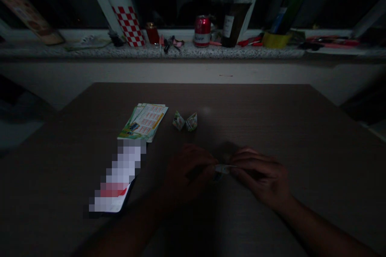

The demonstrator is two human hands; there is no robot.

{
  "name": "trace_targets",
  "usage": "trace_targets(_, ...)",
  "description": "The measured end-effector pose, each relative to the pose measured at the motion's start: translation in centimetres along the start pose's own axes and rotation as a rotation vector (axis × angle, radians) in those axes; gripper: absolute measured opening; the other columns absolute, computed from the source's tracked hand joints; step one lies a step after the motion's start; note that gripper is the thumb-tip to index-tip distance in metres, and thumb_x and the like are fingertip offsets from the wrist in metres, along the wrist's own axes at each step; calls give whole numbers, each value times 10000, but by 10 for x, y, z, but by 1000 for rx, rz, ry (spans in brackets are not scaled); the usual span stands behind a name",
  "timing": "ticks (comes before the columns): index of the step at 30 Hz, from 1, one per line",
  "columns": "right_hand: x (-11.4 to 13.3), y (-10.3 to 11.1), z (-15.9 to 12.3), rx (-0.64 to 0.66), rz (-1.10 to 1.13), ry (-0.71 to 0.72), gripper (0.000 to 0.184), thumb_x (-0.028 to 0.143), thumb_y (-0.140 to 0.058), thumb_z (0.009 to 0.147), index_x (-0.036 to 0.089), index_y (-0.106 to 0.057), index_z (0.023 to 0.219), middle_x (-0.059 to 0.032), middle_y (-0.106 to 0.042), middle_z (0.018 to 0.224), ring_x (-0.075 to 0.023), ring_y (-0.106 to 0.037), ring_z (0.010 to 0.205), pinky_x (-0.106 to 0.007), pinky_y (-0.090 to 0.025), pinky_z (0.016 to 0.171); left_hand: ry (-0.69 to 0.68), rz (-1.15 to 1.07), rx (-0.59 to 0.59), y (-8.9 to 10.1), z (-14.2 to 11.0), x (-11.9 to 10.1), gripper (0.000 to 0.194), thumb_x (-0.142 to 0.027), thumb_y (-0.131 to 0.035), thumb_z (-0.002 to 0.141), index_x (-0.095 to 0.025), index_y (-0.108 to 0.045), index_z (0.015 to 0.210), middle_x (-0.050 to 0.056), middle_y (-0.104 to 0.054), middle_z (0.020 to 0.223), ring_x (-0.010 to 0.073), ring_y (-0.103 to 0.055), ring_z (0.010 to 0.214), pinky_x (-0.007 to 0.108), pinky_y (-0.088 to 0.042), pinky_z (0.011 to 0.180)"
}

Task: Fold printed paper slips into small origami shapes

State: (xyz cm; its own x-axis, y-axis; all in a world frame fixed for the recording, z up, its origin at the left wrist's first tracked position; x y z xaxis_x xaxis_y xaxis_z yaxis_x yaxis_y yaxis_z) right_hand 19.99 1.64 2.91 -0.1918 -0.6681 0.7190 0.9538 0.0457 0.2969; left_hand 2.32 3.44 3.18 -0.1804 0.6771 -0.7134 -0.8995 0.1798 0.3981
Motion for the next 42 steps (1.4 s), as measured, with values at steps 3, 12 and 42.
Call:
trace_targets(3,2,-1,0,30,-31,21,281,24,-657,776,218,-727,967,-48,-751,807,-203,-679,746,-380,-559,672,5,30,30,-1,0,-1,141,-210,-655,806,-193,-663,945,51,-726,861,193,-643,834,351,-495,782)
trace_targets(12,2,-6,1,49,-64,39,240,51,-664,778,197,-717,960,-67,-740,796,-209,-668,763,-377,-564,671,-68,33,69,-5,2,-4,107,-182,-593,873,-186,-690,917,46,-735,828,168,-647,802,324,-500,782)
trace_targets(42,-24,-23,-2,214,-107,-114,107,115,-611,816,191,-674,856,-51,-680,768,-187,-628,745,-337,-508,695,327,-67,-248,20,2,16,91,-241,-646,839,-178,-704,807,-7,-686,739,133,-638,685,235,-504,624)
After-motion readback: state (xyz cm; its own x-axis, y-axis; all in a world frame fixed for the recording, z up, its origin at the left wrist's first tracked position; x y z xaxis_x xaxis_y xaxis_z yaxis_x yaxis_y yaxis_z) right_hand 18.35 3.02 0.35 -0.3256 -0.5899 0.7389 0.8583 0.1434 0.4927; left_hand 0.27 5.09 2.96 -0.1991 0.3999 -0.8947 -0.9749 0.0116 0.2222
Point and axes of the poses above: each hand's wrist, its own z-axis towards the middle knuckle, its own y-axis out of the back of the hand, x = y × z, the point moved 5 cm from there along z, towards the middle knuckle
